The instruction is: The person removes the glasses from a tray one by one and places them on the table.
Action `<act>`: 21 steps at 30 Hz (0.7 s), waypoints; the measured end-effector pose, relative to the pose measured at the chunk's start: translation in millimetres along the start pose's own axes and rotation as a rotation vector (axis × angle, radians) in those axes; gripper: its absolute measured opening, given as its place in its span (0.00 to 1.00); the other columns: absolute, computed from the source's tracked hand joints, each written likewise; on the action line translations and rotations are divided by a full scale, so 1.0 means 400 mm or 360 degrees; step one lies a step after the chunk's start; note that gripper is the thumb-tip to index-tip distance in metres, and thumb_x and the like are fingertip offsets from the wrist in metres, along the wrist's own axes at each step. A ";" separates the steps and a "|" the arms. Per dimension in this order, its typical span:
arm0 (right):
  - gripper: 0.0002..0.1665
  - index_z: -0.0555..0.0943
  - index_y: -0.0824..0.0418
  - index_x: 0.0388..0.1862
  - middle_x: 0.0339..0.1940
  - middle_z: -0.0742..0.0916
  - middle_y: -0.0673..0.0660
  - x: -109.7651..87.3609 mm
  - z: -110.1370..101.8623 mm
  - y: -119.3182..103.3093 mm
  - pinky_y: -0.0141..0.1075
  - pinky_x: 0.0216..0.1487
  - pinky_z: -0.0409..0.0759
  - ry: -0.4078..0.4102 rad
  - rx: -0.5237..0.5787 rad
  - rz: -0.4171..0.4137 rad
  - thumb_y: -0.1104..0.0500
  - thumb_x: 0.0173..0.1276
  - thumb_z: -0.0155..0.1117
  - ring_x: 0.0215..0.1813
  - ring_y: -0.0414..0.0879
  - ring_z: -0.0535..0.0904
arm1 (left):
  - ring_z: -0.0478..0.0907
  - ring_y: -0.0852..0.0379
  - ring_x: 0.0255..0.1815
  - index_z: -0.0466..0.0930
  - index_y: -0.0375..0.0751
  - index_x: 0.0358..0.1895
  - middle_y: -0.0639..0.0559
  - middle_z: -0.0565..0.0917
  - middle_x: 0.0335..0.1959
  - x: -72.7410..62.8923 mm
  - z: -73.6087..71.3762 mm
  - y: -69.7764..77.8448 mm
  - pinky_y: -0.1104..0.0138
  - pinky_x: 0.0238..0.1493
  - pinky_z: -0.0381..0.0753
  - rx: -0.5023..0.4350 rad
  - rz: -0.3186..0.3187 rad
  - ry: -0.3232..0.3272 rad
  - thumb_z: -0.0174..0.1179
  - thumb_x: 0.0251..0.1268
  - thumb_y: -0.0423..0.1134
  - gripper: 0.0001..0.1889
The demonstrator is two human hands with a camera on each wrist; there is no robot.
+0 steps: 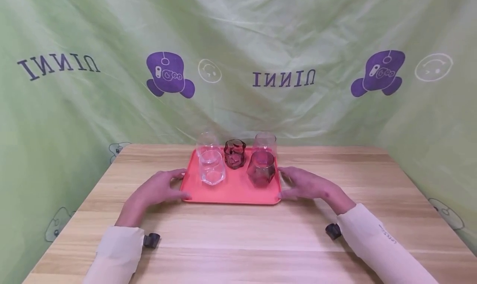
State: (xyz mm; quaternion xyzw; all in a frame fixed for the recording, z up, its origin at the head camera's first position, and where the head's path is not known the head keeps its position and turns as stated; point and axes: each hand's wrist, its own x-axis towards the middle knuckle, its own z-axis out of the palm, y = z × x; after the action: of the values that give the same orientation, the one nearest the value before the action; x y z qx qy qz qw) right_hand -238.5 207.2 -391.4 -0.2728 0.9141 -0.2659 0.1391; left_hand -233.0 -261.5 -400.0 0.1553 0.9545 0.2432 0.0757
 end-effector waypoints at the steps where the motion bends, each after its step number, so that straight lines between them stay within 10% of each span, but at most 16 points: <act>1: 0.58 0.60 0.69 0.81 0.76 0.70 0.69 -0.001 -0.001 -0.001 0.60 0.74 0.62 0.0016 -0.0013 0.0007 0.41 0.64 0.77 0.77 0.66 0.63 | 0.77 0.43 0.56 0.73 0.37 0.73 0.42 0.82 0.60 0.000 0.000 -0.001 0.44 0.62 0.76 -0.0009 0.0002 0.0025 0.77 0.50 0.64 0.50; 6: 0.56 0.61 0.64 0.81 0.76 0.71 0.67 -0.004 -0.006 -0.001 0.61 0.73 0.64 0.0149 -0.0061 -0.0015 0.41 0.65 0.76 0.76 0.65 0.64 | 0.67 0.34 0.71 0.73 0.35 0.72 0.36 0.74 0.70 0.005 0.003 -0.007 0.39 0.70 0.67 -0.0010 0.0101 0.0068 0.77 0.51 0.64 0.50; 15: 0.57 0.55 0.55 0.85 0.80 0.65 0.60 0.014 0.001 -0.011 0.63 0.64 0.75 0.0326 0.0285 -0.0152 0.48 0.66 0.77 0.74 0.69 0.64 | 0.49 0.31 0.80 0.55 0.40 0.82 0.35 0.51 0.82 0.020 0.008 -0.012 0.36 0.73 0.58 -0.0212 0.0022 -0.0274 0.78 0.48 0.63 0.61; 21: 0.56 0.56 0.50 0.85 0.78 0.68 0.55 0.034 0.012 -0.016 0.62 0.62 0.77 0.0413 0.0384 -0.0181 0.46 0.65 0.78 0.72 0.65 0.68 | 0.45 0.33 0.81 0.55 0.42 0.82 0.39 0.49 0.84 0.023 0.009 -0.013 0.38 0.75 0.56 -0.0222 0.0038 -0.0284 0.79 0.47 0.62 0.62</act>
State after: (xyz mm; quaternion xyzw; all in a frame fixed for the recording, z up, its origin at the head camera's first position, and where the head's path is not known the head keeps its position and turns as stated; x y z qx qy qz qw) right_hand -245.0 192.8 -393.4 -0.2688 0.8689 -0.4141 0.0364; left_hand -242.3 -261.3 -406.5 0.1821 0.9227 0.2952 0.1680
